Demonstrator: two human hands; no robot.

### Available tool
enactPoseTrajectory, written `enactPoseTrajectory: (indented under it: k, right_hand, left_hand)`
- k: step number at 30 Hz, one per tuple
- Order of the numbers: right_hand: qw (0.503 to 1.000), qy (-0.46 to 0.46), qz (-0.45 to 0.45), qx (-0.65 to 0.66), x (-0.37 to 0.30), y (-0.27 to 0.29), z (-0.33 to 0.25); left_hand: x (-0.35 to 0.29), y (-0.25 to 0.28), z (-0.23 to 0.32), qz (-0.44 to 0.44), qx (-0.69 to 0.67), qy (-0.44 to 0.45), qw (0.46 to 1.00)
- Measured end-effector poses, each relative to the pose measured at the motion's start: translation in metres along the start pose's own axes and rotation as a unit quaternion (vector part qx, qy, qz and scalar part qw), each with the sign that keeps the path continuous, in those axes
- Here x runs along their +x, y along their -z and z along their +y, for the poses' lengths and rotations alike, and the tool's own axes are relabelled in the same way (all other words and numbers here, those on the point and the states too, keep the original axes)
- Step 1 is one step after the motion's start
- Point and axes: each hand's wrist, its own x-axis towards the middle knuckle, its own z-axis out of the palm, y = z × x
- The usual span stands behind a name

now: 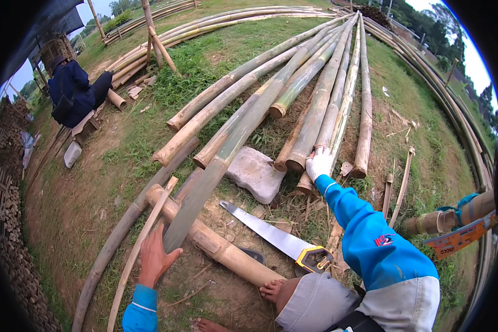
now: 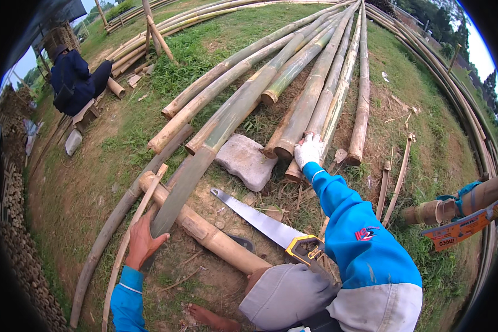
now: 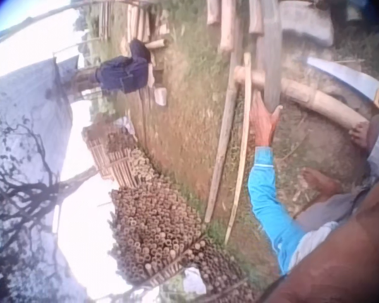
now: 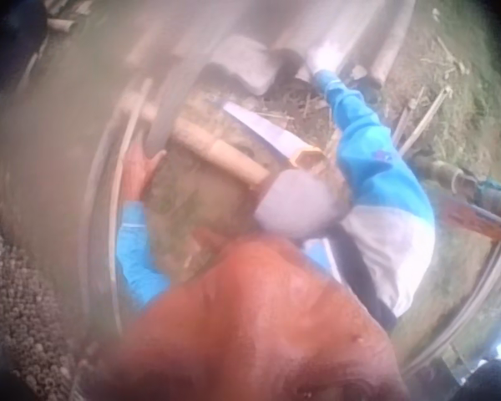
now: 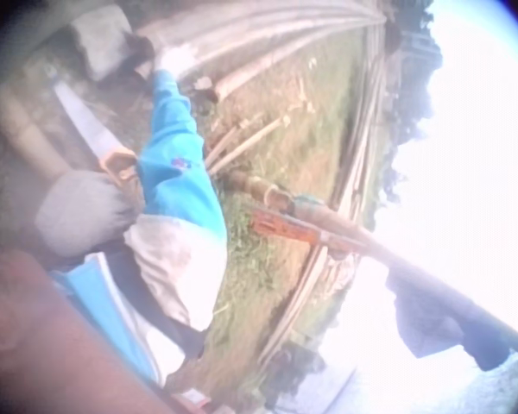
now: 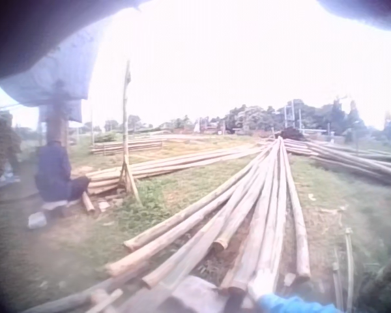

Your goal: The person sits on the ground and uses a hand saw to cut long bamboo poles into shorter sections. They repeatedly position a pole on a makeshift support, saw through it, and set the cut piece aside. The person handles the bamboo and saw with both hands throughout the process.

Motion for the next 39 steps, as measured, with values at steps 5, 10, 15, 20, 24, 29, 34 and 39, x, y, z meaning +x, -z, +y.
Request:
enactPoseTrajectory:
  k: [5, 10, 15, 20, 24, 29, 34, 39]
  right_hand:
    - [0.998, -0.029, -0.05, -0.005, 0.006, -0.001, -0.008]
    - [0.998, -0.003, -0.049, -0.046, 0.009, -0.003, -0.001]
    - [0.995, 0.0, -0.059, -0.086, 0.008, 0.01, -0.008]
    - [0.994, 0.005, -0.079, -0.072, 0.01, 0.02, -0.015]
    - [0.995, 0.024, -0.031, -0.095, 0.013, 0.005, 0.002]
    - [0.998, -0.003, -0.057, -0.033, 0.01, 0.004, 0.003]
    - [0.998, -0.026, -0.046, 0.019, 0.006, 0.001, -0.001]
    - [0.999, -0.017, -0.022, 0.031, 0.002, -0.003, 0.007]
  left_hand:
    - [0.057, -0.071, 0.0, 0.031, 0.016, 0.028, 0.999]
    - [0.052, -0.068, 0.003, 0.028, 0.014, 0.0, 1.0]
    - [0.026, -0.002, 0.044, -0.018, -0.078, -0.022, 0.997]
    - [-0.013, 0.072, 0.065, -0.075, -0.131, 0.013, 0.988]
    - [-0.071, 0.095, 0.05, -0.112, -0.123, 0.103, 0.981]
    - [-0.133, 0.096, 0.027, -0.139, -0.142, 0.202, 0.959]
    - [-0.138, 0.016, -0.035, -0.121, -0.039, 0.176, 0.976]
    - [-0.08, -0.018, -0.021, -0.099, 0.034, 0.135, 0.985]
